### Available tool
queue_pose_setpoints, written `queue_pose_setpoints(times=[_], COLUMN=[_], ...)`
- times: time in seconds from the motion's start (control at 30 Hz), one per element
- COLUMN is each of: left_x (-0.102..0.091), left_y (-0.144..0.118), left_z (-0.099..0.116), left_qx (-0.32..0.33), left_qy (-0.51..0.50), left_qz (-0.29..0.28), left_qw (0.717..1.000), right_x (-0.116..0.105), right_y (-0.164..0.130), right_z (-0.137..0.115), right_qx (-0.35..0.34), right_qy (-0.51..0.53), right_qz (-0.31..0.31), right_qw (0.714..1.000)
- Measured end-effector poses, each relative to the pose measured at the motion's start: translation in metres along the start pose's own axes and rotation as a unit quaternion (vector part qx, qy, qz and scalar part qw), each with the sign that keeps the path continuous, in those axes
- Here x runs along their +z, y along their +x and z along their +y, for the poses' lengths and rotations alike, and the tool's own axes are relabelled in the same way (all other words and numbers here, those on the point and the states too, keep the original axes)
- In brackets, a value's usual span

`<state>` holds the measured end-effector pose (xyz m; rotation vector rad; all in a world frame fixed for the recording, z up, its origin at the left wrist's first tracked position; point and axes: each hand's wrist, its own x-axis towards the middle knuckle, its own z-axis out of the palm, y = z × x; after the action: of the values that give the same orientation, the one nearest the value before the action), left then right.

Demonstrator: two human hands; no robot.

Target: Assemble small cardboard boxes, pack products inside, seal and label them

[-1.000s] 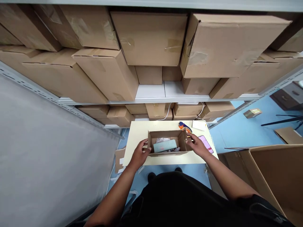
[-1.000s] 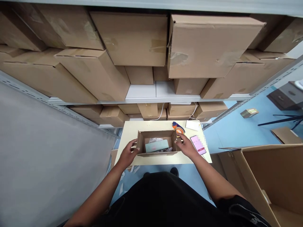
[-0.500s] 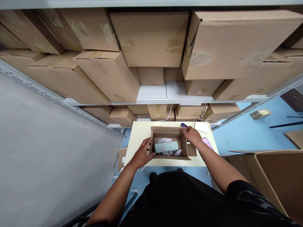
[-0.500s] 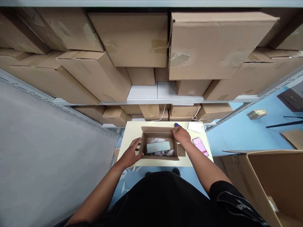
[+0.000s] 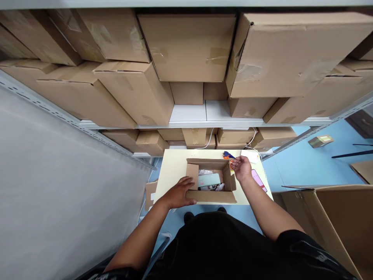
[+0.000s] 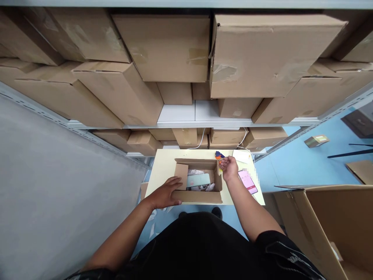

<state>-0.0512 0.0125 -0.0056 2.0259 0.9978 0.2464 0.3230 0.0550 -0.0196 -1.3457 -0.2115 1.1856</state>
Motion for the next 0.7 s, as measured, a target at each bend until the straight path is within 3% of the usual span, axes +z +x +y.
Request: queue_pose_setpoints(times=[0.1,0.2,0.3,0.4,0.53,0.7], left_x=[0.003,0.003,-0.001,-0.008,-0.012,0.007], left_y=[-0.003,-0.006,-0.007,-0.004,0.003,0.017], left_z=[0.002,0.003,0.001,0.000,0.000,-0.010], left_qx=[-0.003,-0.014,-0.012,-0.004,-0.022,-0.071], left_qy=[0.017,0.033,0.039,0.013,-0.019,-0.002], left_qz=[-0.011,-0.029,-0.052,-0.040,0.063,0.150], left_qw=[1.000,0.999,0.998,0.999,0.998,0.986], right_x=[0.025,0.027,0.000,-0.036,-0.064,-0.075], right_y=[-0.005,-0.014,-0.027,-0.040,-0.047,-0.030], right_z=[0.019,0.033,0.037,0.036,0.036,0.037], right_qx=[-0.054,-0.130,-0.206,-0.247,-0.275,-0.308], right_qy=[-0.024,-0.106,-0.220,-0.354,-0.442,-0.459], right_qz=[0.046,0.057,0.002,-0.078,-0.232,-0.311], right_qw=[0.997,0.984,0.953,0.899,0.822,0.773])
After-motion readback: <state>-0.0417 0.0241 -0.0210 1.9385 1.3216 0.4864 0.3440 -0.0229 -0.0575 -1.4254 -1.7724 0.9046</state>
